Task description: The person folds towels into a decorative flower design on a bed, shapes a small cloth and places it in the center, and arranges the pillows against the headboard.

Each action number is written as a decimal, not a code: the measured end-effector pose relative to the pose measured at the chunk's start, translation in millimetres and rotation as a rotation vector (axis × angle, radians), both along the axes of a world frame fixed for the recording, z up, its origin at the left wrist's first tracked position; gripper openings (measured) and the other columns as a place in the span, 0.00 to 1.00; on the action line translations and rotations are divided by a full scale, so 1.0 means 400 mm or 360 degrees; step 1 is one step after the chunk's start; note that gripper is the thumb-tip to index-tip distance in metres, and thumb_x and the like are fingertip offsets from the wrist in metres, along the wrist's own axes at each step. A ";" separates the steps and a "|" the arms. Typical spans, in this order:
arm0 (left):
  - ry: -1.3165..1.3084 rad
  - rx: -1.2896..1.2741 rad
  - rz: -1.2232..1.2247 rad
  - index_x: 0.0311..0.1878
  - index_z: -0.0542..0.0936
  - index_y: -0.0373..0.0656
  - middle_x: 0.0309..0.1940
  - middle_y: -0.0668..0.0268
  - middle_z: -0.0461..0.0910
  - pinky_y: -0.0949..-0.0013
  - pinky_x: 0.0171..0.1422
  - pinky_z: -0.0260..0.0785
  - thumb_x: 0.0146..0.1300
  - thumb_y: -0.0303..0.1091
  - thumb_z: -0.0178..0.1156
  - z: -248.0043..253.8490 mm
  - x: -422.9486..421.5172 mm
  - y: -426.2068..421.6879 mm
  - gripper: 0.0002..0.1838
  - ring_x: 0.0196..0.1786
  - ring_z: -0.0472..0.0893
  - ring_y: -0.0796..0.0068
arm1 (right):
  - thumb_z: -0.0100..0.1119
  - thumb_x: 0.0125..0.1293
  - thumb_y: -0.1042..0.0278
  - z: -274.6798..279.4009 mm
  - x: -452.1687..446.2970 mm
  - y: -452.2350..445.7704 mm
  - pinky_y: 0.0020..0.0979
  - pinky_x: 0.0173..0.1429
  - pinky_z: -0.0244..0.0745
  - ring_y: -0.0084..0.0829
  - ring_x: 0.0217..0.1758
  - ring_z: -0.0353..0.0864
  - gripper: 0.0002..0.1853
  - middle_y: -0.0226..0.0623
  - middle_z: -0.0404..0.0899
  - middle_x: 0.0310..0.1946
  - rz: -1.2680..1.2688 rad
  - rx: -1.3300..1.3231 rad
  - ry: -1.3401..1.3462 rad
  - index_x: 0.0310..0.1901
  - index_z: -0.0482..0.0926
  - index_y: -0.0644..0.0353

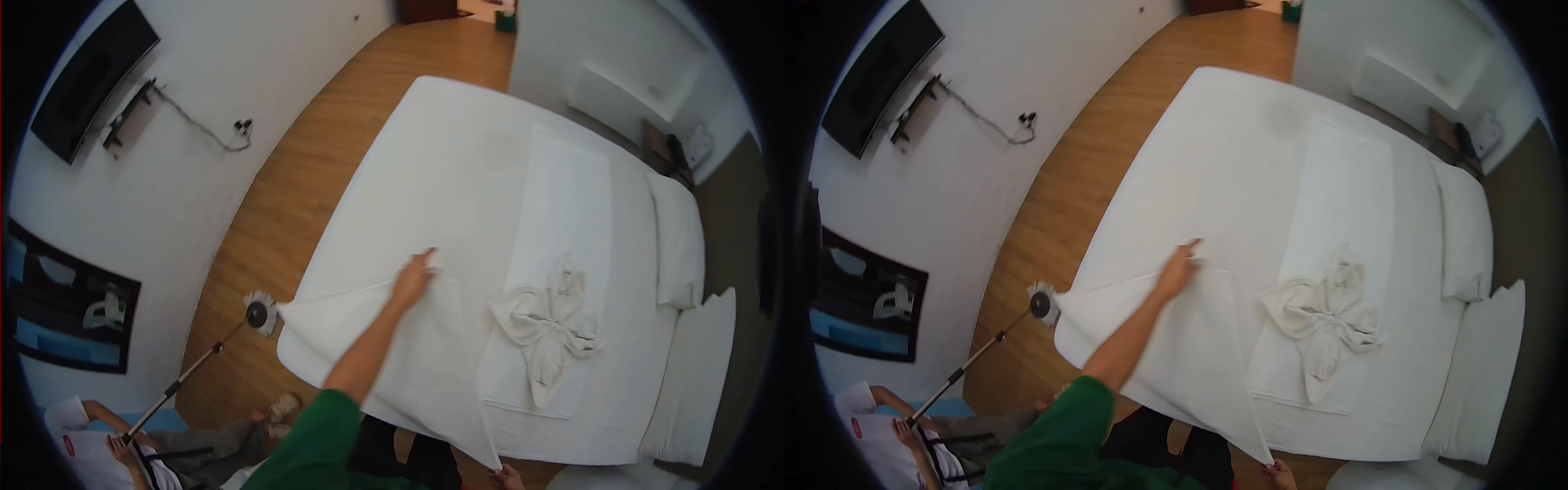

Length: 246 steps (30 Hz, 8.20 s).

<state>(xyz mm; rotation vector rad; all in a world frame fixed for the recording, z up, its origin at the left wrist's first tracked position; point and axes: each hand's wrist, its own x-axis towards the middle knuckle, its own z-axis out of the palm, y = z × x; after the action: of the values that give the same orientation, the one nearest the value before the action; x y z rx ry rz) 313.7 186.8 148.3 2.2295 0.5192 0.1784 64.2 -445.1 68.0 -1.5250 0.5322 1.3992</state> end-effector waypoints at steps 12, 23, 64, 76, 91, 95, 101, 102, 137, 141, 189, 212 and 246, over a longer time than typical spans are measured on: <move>0.1171 0.0568 0.2186 0.67 0.67 0.45 0.59 0.47 0.71 0.42 0.59 0.66 0.61 0.65 0.58 -0.365 -0.556 0.495 0.40 0.60 0.71 0.47 | 0.62 0.68 0.63 -0.196 0.012 0.153 0.29 0.34 0.77 0.29 0.37 0.80 0.21 0.30 0.82 0.41 -0.0273 -0.0374 -0.0249 0.60 0.73 0.54; -0.0580 -0.1212 0.1502 0.57 0.72 0.40 0.50 0.61 0.78 0.62 0.41 0.79 0.70 0.32 0.59 -0.320 -0.805 0.773 0.15 0.43 0.82 0.67 | 0.61 0.63 0.78 0.200 0.125 0.198 0.33 0.34 0.81 0.29 0.34 0.80 0.12 0.32 0.76 0.35 -0.1157 -0.0538 -0.0882 0.43 0.69 0.57; 0.0529 0.1431 0.0084 0.42 0.79 0.43 0.35 0.59 0.74 0.51 0.57 0.60 0.57 0.38 0.68 -0.261 -0.704 0.329 0.14 0.44 0.75 0.54 | 0.55 0.64 0.71 -0.060 0.328 0.607 0.54 0.61 0.64 0.44 0.47 0.75 0.13 0.42 0.75 0.37 0.1163 -0.1794 -0.2509 0.50 0.74 0.60; 0.0404 0.0920 -0.0519 0.61 0.75 0.51 0.61 0.49 0.67 0.25 0.72 0.42 0.53 0.23 0.57 -0.232 -0.766 0.129 0.29 0.66 0.63 0.38 | 0.54 0.58 0.73 -0.057 0.229 0.755 0.50 0.68 0.61 0.45 0.58 0.70 0.29 0.44 0.72 0.57 0.1337 -0.1045 -0.2219 0.64 0.74 0.48; 0.0443 0.0759 -0.0895 0.52 0.79 0.47 0.45 0.60 0.76 0.53 0.58 0.66 0.51 0.21 0.56 -0.111 -0.769 0.286 0.22 0.52 0.73 0.56 | 0.59 0.50 0.82 0.020 0.109 0.508 0.46 0.58 0.69 0.49 0.54 0.73 0.21 0.44 0.73 0.50 0.1092 -0.0900 -0.2359 0.47 0.71 0.53; 0.0720 0.0691 -0.0962 0.57 0.78 0.49 0.50 0.58 0.75 0.51 0.63 0.64 0.52 0.21 0.55 -0.182 -0.854 0.282 0.26 0.55 0.72 0.54 | 0.58 0.51 0.79 -0.019 0.028 0.478 0.49 0.60 0.68 0.49 0.57 0.72 0.22 0.43 0.73 0.53 0.1227 -0.0933 -0.2077 0.50 0.73 0.52; 0.0982 0.1378 -0.0815 0.67 0.72 0.51 0.57 0.55 0.71 0.51 0.69 0.61 0.60 0.27 0.51 -0.259 -0.931 0.405 0.28 0.63 0.69 0.52 | 0.55 0.57 0.73 -0.047 0.116 0.298 0.60 0.71 0.52 0.42 0.67 0.68 0.21 0.37 0.74 0.59 0.1650 -0.1616 -0.1619 0.55 0.75 0.54; 0.1017 0.1158 -0.0654 0.66 0.71 0.48 0.53 0.55 0.71 0.52 0.66 0.64 0.59 0.26 0.52 -0.291 -0.962 0.454 0.29 0.59 0.71 0.52 | 0.54 0.59 0.72 -0.025 0.145 0.259 0.61 0.72 0.51 0.41 0.67 0.68 0.19 0.36 0.76 0.56 0.1744 -0.1572 -0.1311 0.54 0.75 0.53; 0.0614 0.0761 -0.0770 0.46 0.76 0.46 0.44 0.58 0.74 0.48 0.56 0.65 0.55 0.25 0.56 -0.242 -0.552 0.171 0.14 0.51 0.74 0.53 | 0.67 0.56 0.67 -0.007 0.306 0.649 0.45 0.56 0.68 0.47 0.51 0.72 0.33 0.44 0.74 0.46 0.1171 -0.0977 -0.1891 0.64 0.68 0.55; 0.0510 0.0975 -0.0563 0.42 0.76 0.45 0.41 0.59 0.72 0.49 0.55 0.61 0.57 0.28 0.55 -0.271 -0.602 0.100 0.09 0.50 0.72 0.55 | 0.60 0.58 0.76 -0.093 0.207 0.720 0.47 0.53 0.66 0.47 0.49 0.72 0.11 0.47 0.74 0.43 0.0949 -0.1212 -0.2234 0.43 0.78 0.62; 0.1273 0.0146 -0.0772 0.64 0.70 0.46 0.46 0.44 0.80 0.52 0.53 0.74 0.48 0.37 0.68 -0.032 -0.896 0.620 0.37 0.48 0.80 0.43 | 0.57 0.61 0.67 -0.017 0.160 1.070 0.74 0.73 0.33 0.55 0.79 0.45 0.32 0.41 0.59 0.73 0.1563 -0.1363 -0.1905 0.69 0.67 0.45; 0.0464 0.0392 -0.2306 0.48 0.80 0.43 0.35 0.55 0.78 0.56 0.41 0.72 0.56 0.28 0.63 0.256 -0.735 0.612 0.15 0.37 0.78 0.49 | 0.67 0.51 0.63 -0.061 -0.377 1.923 0.71 0.72 0.42 0.44 0.76 0.56 0.32 0.34 0.67 0.69 -0.0229 -0.1066 -0.2041 0.62 0.73 0.50; -0.0125 0.0394 -0.2522 0.58 0.71 0.40 0.46 0.50 0.75 0.49 0.50 0.71 0.69 0.32 0.54 -0.304 -0.547 0.101 0.17 0.45 0.77 0.45 | 0.66 0.58 0.54 -0.111 -0.466 1.734 0.37 0.55 0.66 0.33 0.54 0.73 0.32 0.30 0.70 0.65 0.0129 -0.1605 -0.1888 0.64 0.70 0.45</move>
<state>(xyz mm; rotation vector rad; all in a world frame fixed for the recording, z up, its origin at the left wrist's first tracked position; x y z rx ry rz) 95.1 227.2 26.6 2.1967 -1.3863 -0.5135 -122.2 248.5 23.5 -2.8054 0.3894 -0.0228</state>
